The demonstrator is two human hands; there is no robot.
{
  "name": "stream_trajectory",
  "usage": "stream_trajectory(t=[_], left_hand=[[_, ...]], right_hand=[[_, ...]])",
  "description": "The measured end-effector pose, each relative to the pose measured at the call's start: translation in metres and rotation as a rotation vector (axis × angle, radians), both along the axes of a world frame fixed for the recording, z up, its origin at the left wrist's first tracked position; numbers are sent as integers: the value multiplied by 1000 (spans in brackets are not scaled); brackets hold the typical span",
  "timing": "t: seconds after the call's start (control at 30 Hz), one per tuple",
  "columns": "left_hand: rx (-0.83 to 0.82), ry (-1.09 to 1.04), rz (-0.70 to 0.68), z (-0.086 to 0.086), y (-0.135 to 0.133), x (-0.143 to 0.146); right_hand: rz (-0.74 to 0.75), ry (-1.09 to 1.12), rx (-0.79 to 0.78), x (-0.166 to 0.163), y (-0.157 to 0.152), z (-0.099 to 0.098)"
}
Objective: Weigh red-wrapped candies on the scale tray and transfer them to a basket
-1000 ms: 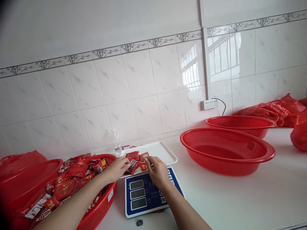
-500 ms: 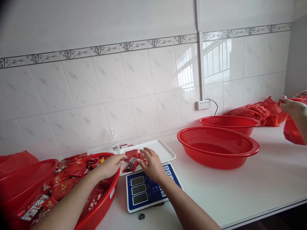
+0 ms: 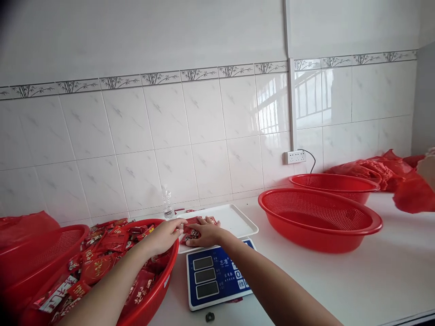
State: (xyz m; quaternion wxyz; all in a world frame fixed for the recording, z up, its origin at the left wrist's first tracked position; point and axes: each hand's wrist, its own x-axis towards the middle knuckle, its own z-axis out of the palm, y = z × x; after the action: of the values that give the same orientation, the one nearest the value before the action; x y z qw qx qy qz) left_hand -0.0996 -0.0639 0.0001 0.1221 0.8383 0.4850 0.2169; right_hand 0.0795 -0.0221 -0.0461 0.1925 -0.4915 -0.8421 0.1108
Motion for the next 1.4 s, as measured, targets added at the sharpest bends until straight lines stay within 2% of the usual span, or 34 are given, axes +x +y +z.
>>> stream_trajectory(t=[0.3, 0.77, 0.97, 1.4], left_hand=[[-7, 9, 6, -2, 3, -3], [4, 15, 29, -2, 2, -4], [-4, 20, 32, 1, -2, -3], [-30, 11, 24, -2, 2, -4]], right_hand=[[26, -41, 120, 0, 12, -4], [-81, 101, 310, -2, 26, -7], [-149, 220, 330, -1, 27, -4], [-280, 464, 269, -6, 31, 7]])
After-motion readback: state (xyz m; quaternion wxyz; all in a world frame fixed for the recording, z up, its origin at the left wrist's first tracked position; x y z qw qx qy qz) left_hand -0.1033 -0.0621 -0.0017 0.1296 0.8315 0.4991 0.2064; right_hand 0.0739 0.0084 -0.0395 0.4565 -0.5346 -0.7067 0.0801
